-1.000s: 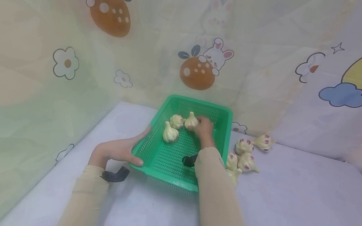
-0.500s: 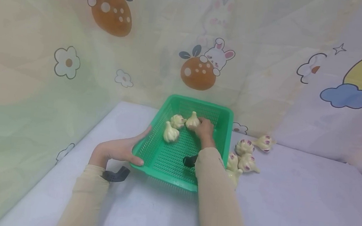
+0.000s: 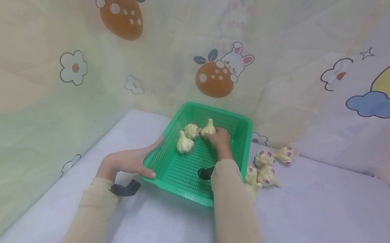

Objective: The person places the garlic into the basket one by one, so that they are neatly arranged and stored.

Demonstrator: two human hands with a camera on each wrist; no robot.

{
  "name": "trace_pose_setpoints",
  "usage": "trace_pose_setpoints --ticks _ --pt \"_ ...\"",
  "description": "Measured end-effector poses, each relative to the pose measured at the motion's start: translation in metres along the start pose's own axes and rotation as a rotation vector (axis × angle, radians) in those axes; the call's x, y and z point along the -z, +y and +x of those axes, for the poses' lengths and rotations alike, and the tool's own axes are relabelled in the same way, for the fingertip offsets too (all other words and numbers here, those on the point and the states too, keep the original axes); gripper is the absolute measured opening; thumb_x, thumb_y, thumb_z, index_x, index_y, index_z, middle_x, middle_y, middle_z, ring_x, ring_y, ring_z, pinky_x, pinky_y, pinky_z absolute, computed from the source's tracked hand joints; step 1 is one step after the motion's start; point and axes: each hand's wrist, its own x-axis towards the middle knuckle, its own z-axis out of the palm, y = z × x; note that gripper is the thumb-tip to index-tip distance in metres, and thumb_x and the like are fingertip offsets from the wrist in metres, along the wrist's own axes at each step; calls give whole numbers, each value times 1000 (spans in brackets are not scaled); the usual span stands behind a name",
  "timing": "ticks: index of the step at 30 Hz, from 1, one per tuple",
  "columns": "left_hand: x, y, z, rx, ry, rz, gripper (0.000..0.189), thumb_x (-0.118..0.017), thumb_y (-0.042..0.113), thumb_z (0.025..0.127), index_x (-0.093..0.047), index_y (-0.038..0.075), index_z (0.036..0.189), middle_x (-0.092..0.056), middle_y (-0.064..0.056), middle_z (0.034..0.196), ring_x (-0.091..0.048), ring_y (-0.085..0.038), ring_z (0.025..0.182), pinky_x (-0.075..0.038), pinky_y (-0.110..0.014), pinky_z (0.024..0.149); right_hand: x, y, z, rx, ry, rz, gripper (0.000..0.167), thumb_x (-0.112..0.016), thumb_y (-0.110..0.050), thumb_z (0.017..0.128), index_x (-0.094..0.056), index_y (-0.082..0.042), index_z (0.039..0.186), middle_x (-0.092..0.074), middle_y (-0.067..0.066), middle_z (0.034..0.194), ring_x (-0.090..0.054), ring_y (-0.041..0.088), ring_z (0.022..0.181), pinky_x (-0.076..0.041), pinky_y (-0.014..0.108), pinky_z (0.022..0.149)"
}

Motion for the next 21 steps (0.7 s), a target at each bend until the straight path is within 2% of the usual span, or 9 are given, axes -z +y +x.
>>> trace_pose_setpoints --ticks 7,12,14,17,19,21 --pt "-1 -2 0 9 -12 -16 124 -78 49 72 19 36 148 7 1 160 -7 -19 146 -20 -46 116 -1 1 -1 -20 -13 -4 62 -63 -35 90 -46 -1 139 -51 23 136 -45 39 125 -39 49 102" --pt "-2 -3 0 15 -21 -15 129 -78 58 67 20 36 148 8 2 160 -6 -19 146 -19 -45 116 0 1 -3 -45 3 -28 72 -56 -45 92 -38 4 142 -41 25 144 -36 41 132 -36 51 106" --pt "-2 -3 0 17 -25 -19 128 -78 56 68 20 37 148 8 2 160 -6 -18 146 -19 -45 116 1 -1 -4 -55 63 -38 77 -53 -51 92 -38 5 142 -40 24 145 -35 42 133 -35 51 106" --pt "-2 -2 -1 20 -29 -22 126 -78 51 71 20 37 148 8 2 160 -6 -19 146 -20 -46 116 1 -5 -3 -54 218 -12 76 -53 -55 90 -44 2 139 -46 21 142 -40 39 131 -37 50 104" --pt "-2 -2 -1 16 -28 -18 125 -78 50 72 20 36 148 8 1 160 -6 -20 146 -20 -46 116 1 -11 -4 -41 329 30 71 -54 -56 89 -52 -2 134 -55 17 134 -47 36 124 -41 49 101" --pt "-1 -2 -2 15 -24 -13 124 -78 49 72 19 35 149 8 0 160 -6 -20 147 -20 -46 116 3 -19 -6 -36 384 83 66 -53 -57 89 -59 -4 128 -62 15 124 -54 34 116 -44 48 97"
